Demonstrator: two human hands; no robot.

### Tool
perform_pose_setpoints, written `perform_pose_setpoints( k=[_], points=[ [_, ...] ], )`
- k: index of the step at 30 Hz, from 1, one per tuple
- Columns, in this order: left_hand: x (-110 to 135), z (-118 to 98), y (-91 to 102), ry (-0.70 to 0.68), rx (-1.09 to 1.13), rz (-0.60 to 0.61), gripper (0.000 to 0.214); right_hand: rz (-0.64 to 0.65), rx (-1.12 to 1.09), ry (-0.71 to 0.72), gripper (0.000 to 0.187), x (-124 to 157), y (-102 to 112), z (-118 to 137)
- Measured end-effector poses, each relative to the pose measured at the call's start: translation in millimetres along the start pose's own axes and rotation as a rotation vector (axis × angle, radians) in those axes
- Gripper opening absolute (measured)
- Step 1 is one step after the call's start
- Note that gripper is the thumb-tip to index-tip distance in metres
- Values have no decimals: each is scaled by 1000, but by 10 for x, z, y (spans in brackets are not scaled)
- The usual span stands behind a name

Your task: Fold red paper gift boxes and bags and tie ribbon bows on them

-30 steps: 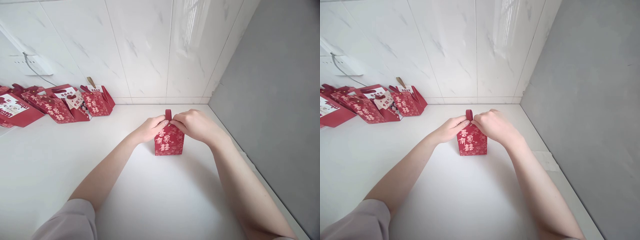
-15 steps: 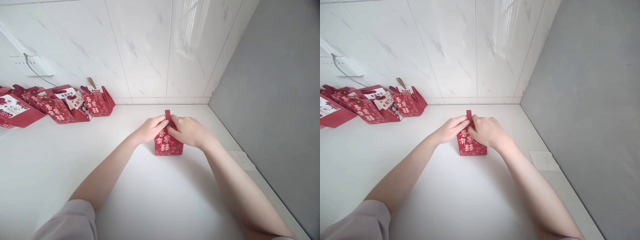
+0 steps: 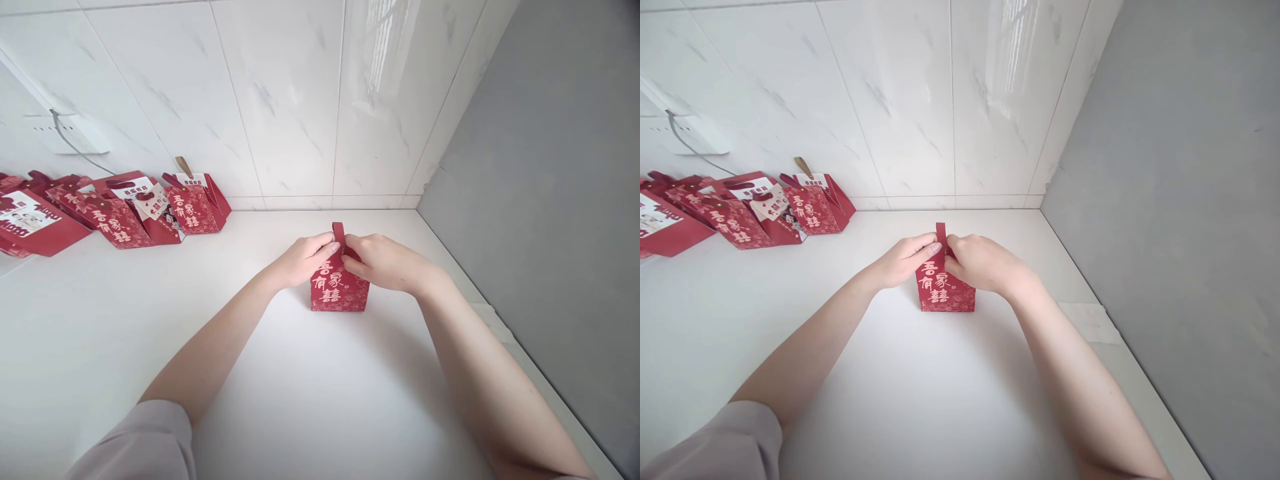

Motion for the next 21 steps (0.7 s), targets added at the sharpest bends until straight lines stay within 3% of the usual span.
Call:
perform_pose_setpoints(
  k=[16,21],
  points=[
    [23,-13,-19,-3,2,16,31,-8,-104,61,29,93,109,-75],
    [44,-30,-68,-43,-87,-90,23,-26,-79,59,32,105,137,-58]
  ],
)
Point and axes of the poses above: each hand's wrist, its own x-axis away from the middle knuckle, its own y-axis out of the back of the hand, z = x × y, the point moved 6 cm from there along -x, towards the middle knuckle, and after that the axes turned 11 degrees about y, right-handed, at the moved point
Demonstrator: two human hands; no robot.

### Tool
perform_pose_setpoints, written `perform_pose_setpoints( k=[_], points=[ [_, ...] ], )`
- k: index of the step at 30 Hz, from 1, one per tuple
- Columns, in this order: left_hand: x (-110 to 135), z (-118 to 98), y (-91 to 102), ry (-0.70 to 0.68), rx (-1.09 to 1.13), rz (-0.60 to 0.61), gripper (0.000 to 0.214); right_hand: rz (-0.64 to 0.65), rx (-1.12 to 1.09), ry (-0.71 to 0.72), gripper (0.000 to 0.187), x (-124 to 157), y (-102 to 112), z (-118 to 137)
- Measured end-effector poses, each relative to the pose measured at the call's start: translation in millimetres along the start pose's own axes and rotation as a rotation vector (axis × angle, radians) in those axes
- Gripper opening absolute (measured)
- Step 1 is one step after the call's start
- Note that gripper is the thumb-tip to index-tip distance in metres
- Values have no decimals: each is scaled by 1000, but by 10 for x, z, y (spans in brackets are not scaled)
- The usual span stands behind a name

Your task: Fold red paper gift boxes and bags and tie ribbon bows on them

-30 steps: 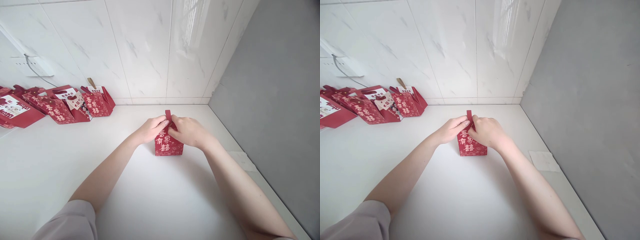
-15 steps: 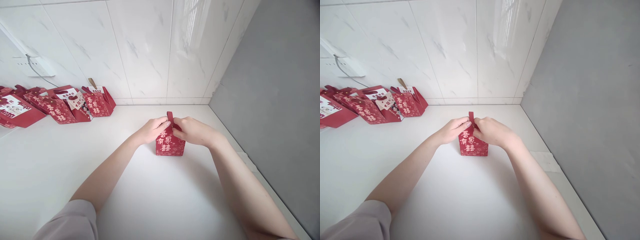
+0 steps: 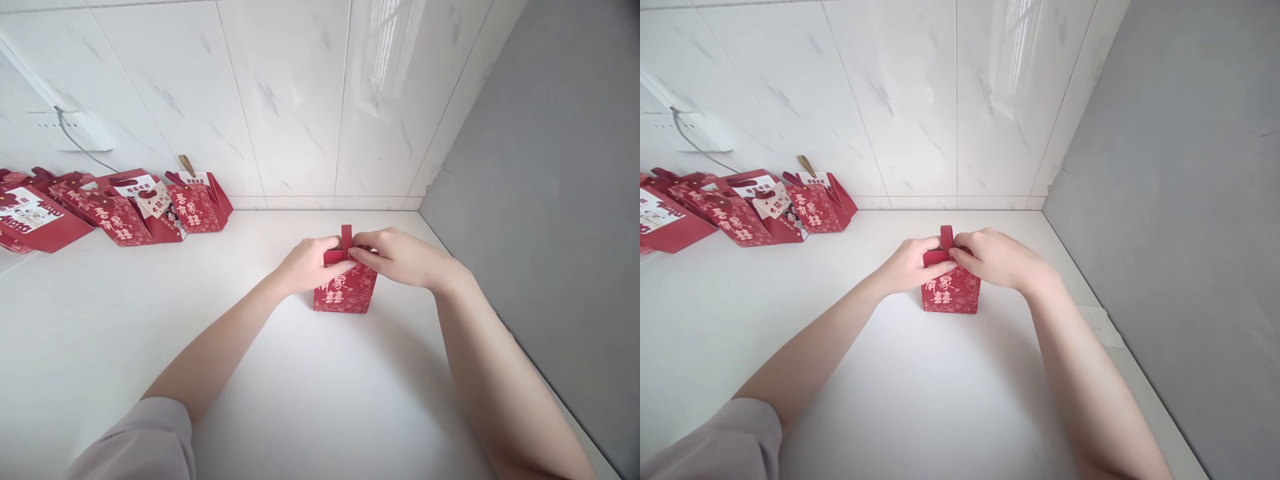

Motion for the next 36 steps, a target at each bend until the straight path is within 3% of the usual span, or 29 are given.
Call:
perform_pose_setpoints(
  k=[4,11,20,25,30,36],
  points=[
    [-13,14,-19,6,11,-124,23,-29,34,15,32,-8,-1,-8],
    [-46,24,-21,-16,19,-185,33,-36,65,22,29,-34,-4,-41],
    [-53,33,-46,12,54,-152,31,-113,-11,77,17,-49,52,-3],
    [-57,50,-61,25,69,-92,20,-176,-69,102,21,-70,72,-23],
    [-45,48,-65,30,74,-20,18,-179,-94,85,22,-50,91,-75],
    [-25,-14,-56,-15,69,-58,21,-138,-146,95,21,-20,117,-89]
  ],
)
Point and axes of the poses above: each hand's wrist, its own x-axis away from the middle knuckle, its own y-axis out of the back of the hand, z = x × y, the point moved 6 cm from there along -x, towards the middle knuckle, and after that the axes turned 11 degrees about y, right-handed, at the moved point
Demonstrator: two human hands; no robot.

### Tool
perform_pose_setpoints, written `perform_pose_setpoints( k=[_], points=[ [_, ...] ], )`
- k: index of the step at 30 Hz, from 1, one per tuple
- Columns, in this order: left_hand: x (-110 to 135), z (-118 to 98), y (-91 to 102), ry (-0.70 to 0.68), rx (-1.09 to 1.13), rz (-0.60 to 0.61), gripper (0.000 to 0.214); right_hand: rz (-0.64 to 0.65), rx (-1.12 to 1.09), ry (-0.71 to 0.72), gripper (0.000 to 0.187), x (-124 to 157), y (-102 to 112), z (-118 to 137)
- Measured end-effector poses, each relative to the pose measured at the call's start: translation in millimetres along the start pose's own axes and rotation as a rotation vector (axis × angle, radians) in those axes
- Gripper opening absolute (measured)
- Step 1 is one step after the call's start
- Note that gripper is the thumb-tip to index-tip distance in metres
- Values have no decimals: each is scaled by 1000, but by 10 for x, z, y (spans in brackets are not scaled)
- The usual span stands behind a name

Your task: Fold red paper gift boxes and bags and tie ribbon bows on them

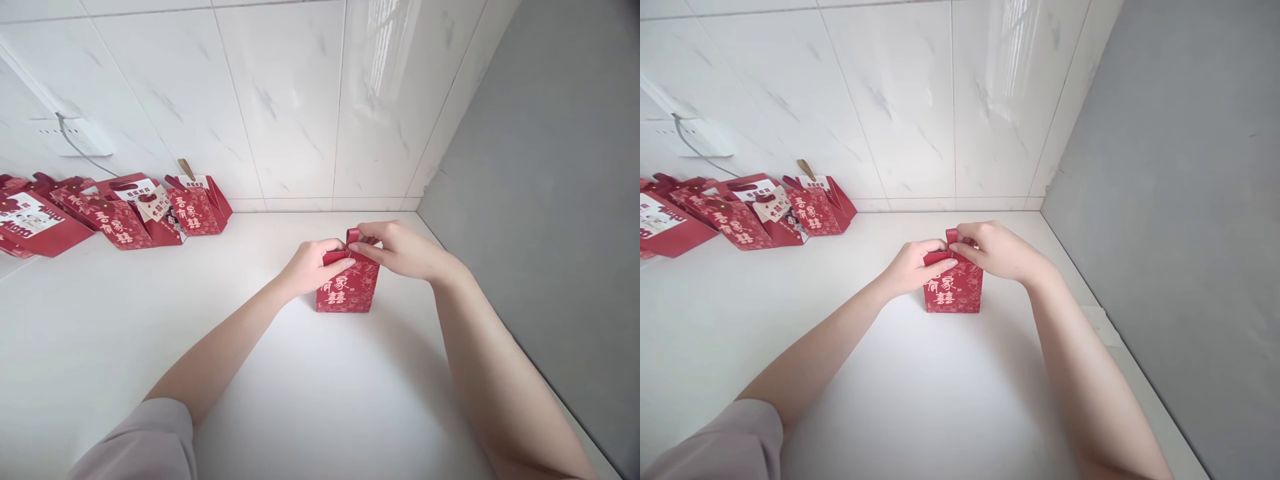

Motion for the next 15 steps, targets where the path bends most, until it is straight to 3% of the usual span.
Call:
perform_pose_setpoints(
  k=[9,15],
  points=[
    [-13,38,2,-53,-84,-88,25,41,20,13,18,-5,-24,-12],
    [-18,16,6,-100,-131,-64,24,79,63,50,19,-18,-70,-1]
  ],
)
Point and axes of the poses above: each hand's wrist, its own x-axis away from the middle knuckle, its own y-axis out of the back of the hand, z = x × y, the point moved 6 cm from there along -x, towards the middle knuckle, and after that the axes turned 11 degrees about y, right-handed, at the moved point
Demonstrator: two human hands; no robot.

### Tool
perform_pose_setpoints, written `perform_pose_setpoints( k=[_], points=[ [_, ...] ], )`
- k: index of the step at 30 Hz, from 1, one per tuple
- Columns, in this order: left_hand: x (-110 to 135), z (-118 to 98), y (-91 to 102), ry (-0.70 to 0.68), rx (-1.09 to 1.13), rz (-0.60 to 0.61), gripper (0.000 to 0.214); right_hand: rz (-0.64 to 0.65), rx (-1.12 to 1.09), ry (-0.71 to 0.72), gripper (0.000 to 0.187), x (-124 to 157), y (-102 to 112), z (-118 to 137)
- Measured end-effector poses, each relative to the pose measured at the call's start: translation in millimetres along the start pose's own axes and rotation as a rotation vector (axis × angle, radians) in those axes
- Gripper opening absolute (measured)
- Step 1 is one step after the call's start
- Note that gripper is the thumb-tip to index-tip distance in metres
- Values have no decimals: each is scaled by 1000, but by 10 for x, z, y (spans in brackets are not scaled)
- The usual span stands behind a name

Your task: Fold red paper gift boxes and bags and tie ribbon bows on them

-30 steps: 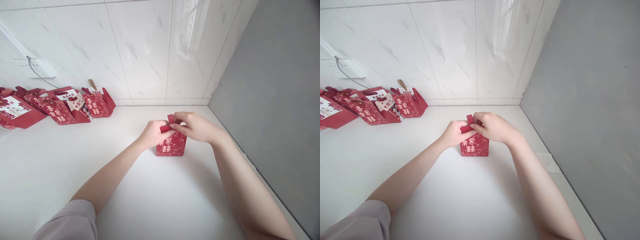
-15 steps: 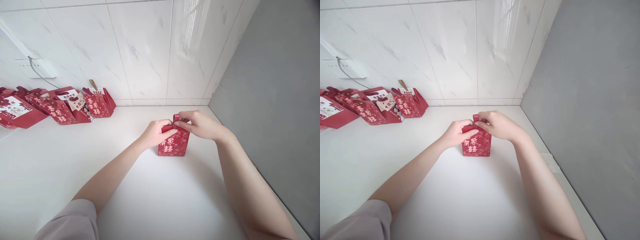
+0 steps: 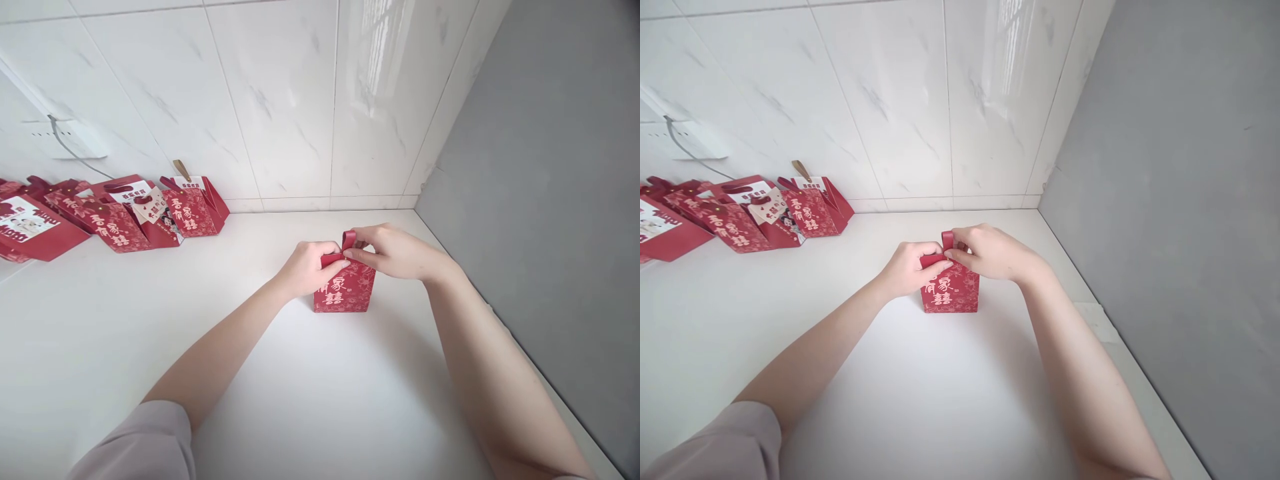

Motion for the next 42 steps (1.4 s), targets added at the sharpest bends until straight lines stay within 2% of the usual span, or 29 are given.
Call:
perform_pose_setpoints(
  k=[6,10,12,14,16,18,20,23,27,30,34,38,42],
  points=[
    [2,-3,16,-30,-24,1,20,-52,-25,1,19,-2,-6,-46],
    [-62,62,213,-35,-31,-100,16,-263,-171,0,21,-51,-16,-244],
    [-123,161,338,-21,69,-156,15,-344,-314,-16,26,-90,-112,-420],
    [-197,344,382,51,281,-156,31,-341,-498,-50,35,-140,-312,-618],
    [-256,591,326,172,526,-155,43,-318,-673,-72,36,-182,-553,-793],
    [-269,841,225,269,698,-234,43,-317,-798,-116,39,-197,-785,-955],
    [-248,1057,69,349,772,-283,48,-320,-854,-175,42,-185,-983,-1091],
    [-191,1249,-152,387,780,-272,58,-351,-825,-213,44,-135,-1128,-1204],
    [-134,1354,-272,393,845,-230,64,-381,-759,-240,45,-72,-1138,-1225],
    [-119,1372,-250,384,899,-182,62,-391,-725,-243,45,-61,-1119,-1205],
    [-93,1384,-174,368,812,-112,60,-378,-721,-218,44,-75,-1101,-1208],
    [-86,1377,-172,374,794,-90,63,-281,-821,-148,43,-93,-1065,-1220],
    [-110,1283,-227,341,747,-51,64,-198,-1018,-90,46,-81,-1026,-1220]
  ],
)
Point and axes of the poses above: each hand's wrist, its own x-axis away from the middle knuckle, its own y-axis out of the back of the hand, z = x × y, the point moved 6 cm from there along -x, towards the middle knuckle, and after that the axes turned 11 degrees about y, right-handed, at the moved point
